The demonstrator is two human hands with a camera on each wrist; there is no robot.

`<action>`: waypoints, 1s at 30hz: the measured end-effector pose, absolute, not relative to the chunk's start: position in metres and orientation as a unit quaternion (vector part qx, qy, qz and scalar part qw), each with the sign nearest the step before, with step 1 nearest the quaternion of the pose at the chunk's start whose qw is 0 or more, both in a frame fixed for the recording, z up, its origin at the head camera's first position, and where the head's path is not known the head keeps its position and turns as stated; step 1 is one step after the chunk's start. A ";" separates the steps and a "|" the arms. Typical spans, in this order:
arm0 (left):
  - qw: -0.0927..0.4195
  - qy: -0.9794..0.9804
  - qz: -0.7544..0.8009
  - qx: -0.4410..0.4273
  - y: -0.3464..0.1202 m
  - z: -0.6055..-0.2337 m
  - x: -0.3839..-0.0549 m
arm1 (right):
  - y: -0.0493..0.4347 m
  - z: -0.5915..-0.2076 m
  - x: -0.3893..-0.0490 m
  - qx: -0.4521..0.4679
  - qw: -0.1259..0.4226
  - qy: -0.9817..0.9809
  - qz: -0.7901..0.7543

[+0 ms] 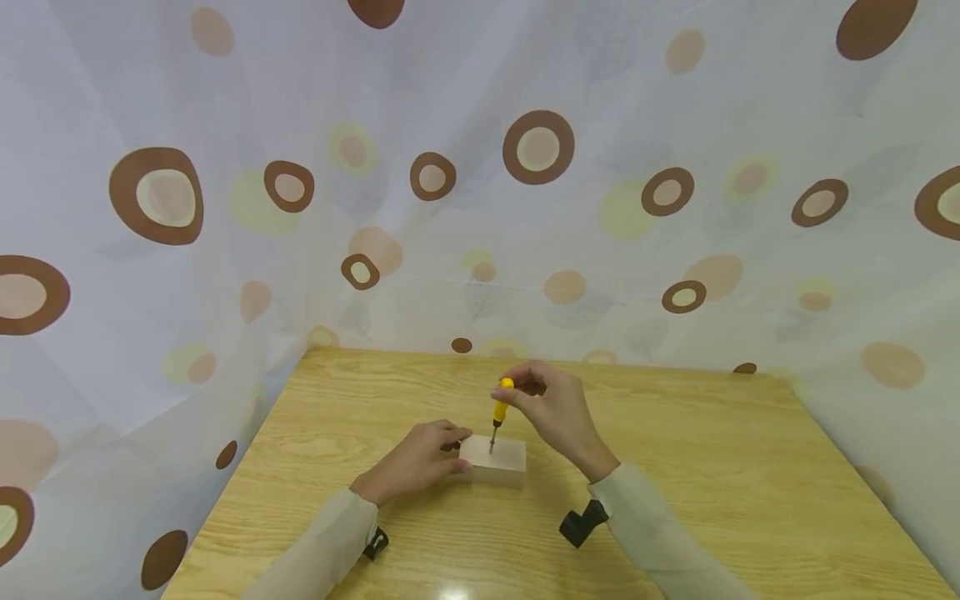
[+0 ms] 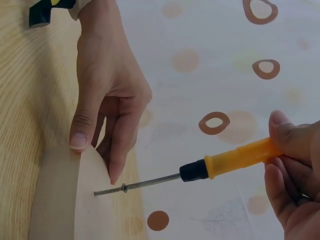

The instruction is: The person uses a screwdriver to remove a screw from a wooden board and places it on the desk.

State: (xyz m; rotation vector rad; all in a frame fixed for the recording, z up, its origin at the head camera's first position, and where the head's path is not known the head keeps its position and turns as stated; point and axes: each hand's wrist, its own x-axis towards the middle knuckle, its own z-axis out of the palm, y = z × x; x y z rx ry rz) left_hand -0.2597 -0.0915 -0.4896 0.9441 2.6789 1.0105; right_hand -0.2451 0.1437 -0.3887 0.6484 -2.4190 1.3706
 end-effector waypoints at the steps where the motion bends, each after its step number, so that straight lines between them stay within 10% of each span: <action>1: 0.064 0.887 0.335 0.311 -0.092 -0.490 -0.260 | 0.144 -0.388 -0.246 0.236 0.140 -0.837 0.473; 30: 0.063 0.892 0.328 0.306 -0.089 -0.488 -0.259 | 0.147 -0.386 -0.253 0.330 0.104 -0.827 0.442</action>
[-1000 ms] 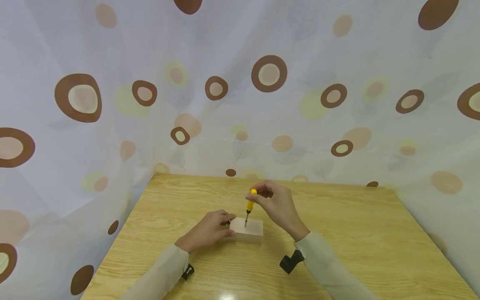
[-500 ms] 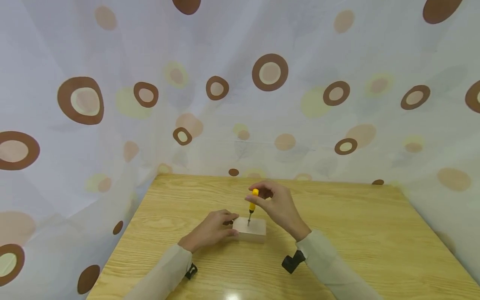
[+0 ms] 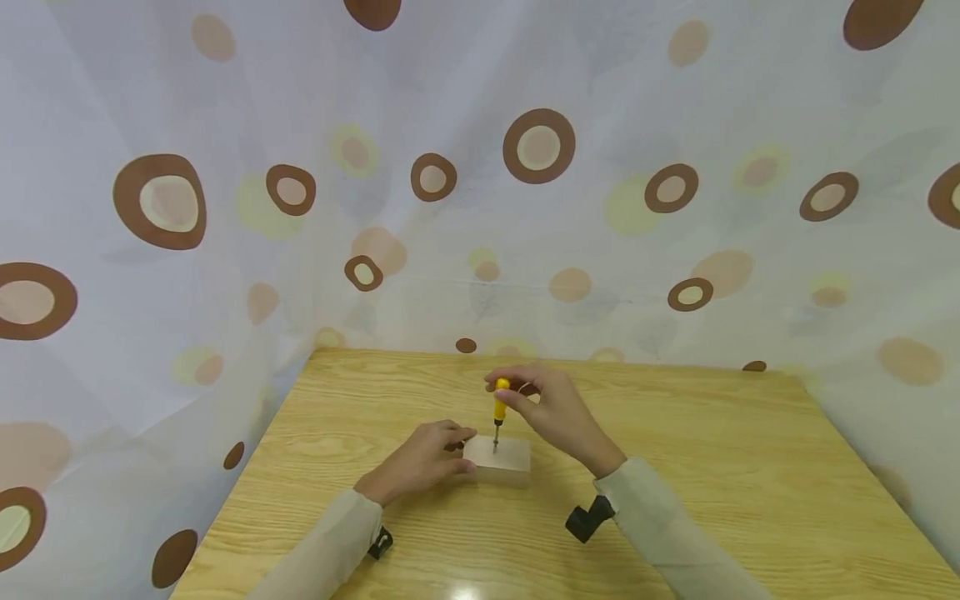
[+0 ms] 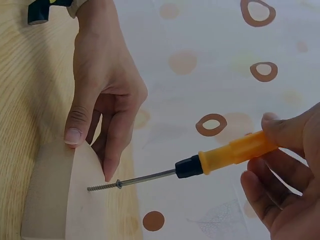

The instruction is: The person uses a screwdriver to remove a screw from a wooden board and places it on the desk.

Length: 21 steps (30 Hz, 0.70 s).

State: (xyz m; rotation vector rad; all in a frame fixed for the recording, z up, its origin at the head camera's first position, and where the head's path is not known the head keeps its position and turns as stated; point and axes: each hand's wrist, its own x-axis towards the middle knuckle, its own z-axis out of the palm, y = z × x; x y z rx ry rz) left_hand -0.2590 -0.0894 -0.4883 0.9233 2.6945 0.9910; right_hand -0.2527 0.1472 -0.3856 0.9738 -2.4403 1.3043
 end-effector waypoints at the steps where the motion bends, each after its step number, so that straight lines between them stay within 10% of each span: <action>1: 0.063 0.892 0.327 0.306 -0.090 -0.489 -0.259 | 0.146 -0.387 -0.252 0.323 0.105 -0.829 0.445; 21: 0.077 0.892 0.330 0.298 -0.090 -0.488 -0.260 | 0.144 -0.388 -0.251 0.286 0.111 -0.832 0.462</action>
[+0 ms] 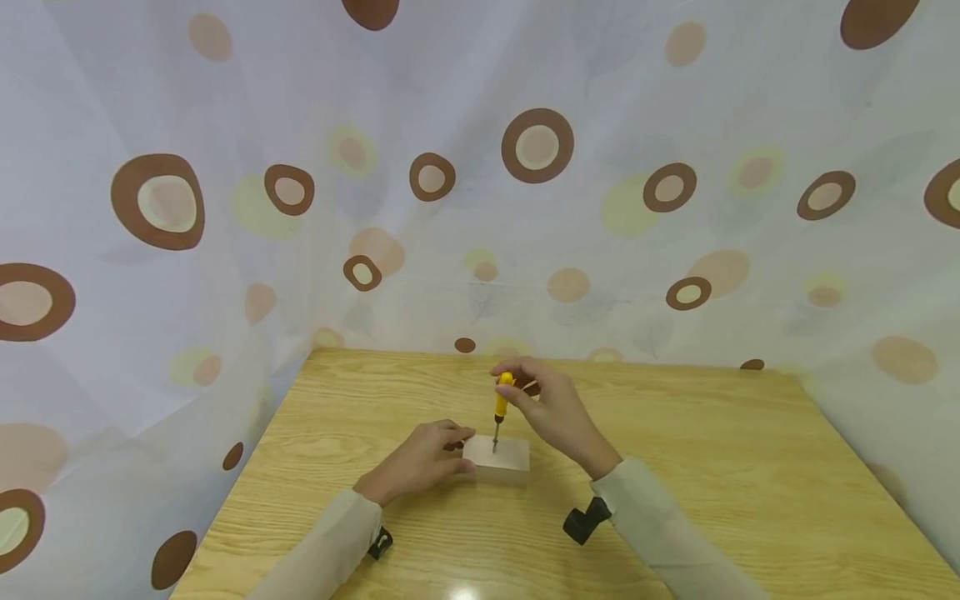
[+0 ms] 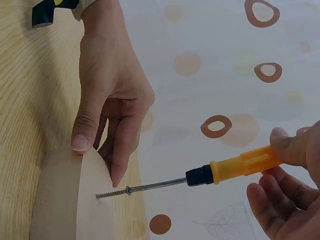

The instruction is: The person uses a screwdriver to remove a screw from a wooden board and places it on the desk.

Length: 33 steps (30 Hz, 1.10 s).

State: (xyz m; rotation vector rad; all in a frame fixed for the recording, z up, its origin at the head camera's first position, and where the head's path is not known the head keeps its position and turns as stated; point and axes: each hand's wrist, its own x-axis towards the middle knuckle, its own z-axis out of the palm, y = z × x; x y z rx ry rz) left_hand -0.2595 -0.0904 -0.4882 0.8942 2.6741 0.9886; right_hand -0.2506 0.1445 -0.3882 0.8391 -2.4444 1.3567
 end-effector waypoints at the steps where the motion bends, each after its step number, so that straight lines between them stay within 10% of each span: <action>1: 0.078 0.892 0.331 0.298 -0.090 -0.488 -0.260 | 0.144 -0.388 -0.250 0.277 0.118 -0.834 0.461; 33: 0.068 0.891 0.327 0.308 -0.091 -0.490 -0.261 | 0.143 -0.390 -0.248 0.245 0.161 -0.837 0.461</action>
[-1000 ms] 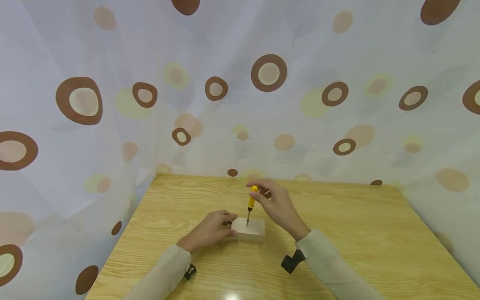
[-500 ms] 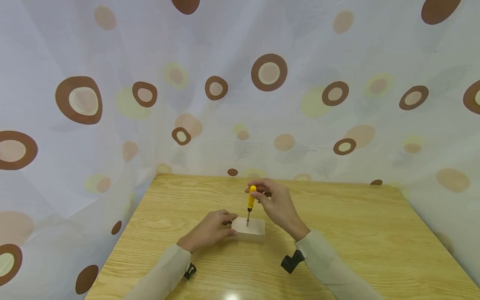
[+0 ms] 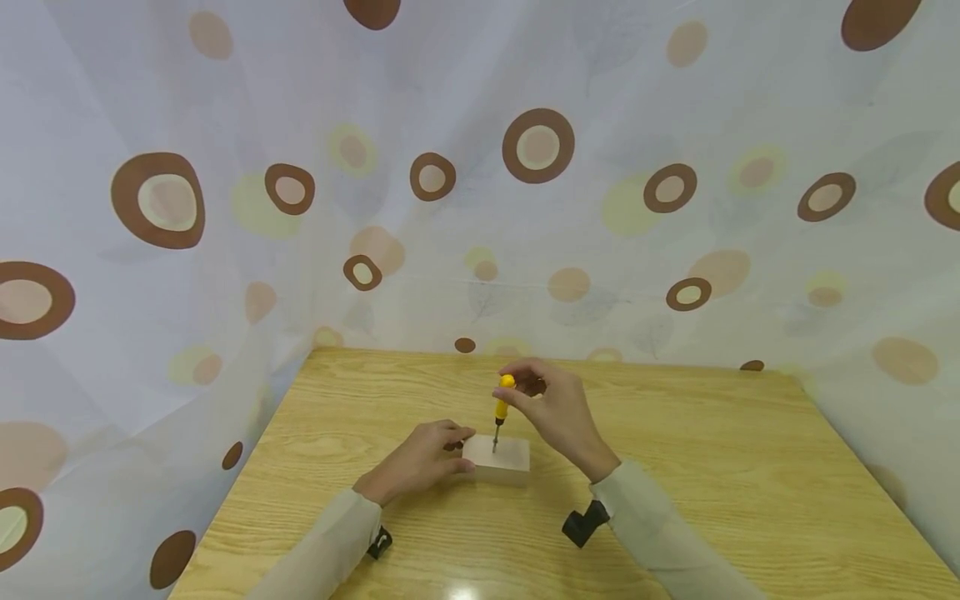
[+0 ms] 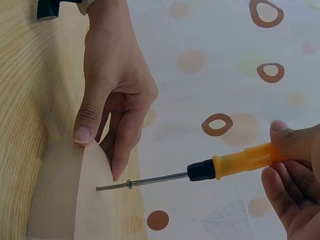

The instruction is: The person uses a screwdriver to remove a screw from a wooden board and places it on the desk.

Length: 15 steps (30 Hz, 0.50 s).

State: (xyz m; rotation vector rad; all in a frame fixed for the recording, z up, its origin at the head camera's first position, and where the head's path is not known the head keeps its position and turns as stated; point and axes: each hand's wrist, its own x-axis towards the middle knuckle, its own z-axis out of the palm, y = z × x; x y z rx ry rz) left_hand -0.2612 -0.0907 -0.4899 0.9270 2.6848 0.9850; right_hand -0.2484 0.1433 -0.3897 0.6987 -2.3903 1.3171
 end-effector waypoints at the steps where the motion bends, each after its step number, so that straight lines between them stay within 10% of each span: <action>1: 0.068 0.891 0.327 0.308 -0.091 -0.490 -0.261 | 0.144 -0.389 -0.249 0.253 0.160 -0.837 0.457; 15: 0.065 0.895 0.319 0.306 -0.089 -0.487 -0.260 | 0.146 -0.388 -0.249 0.257 0.148 -0.841 0.453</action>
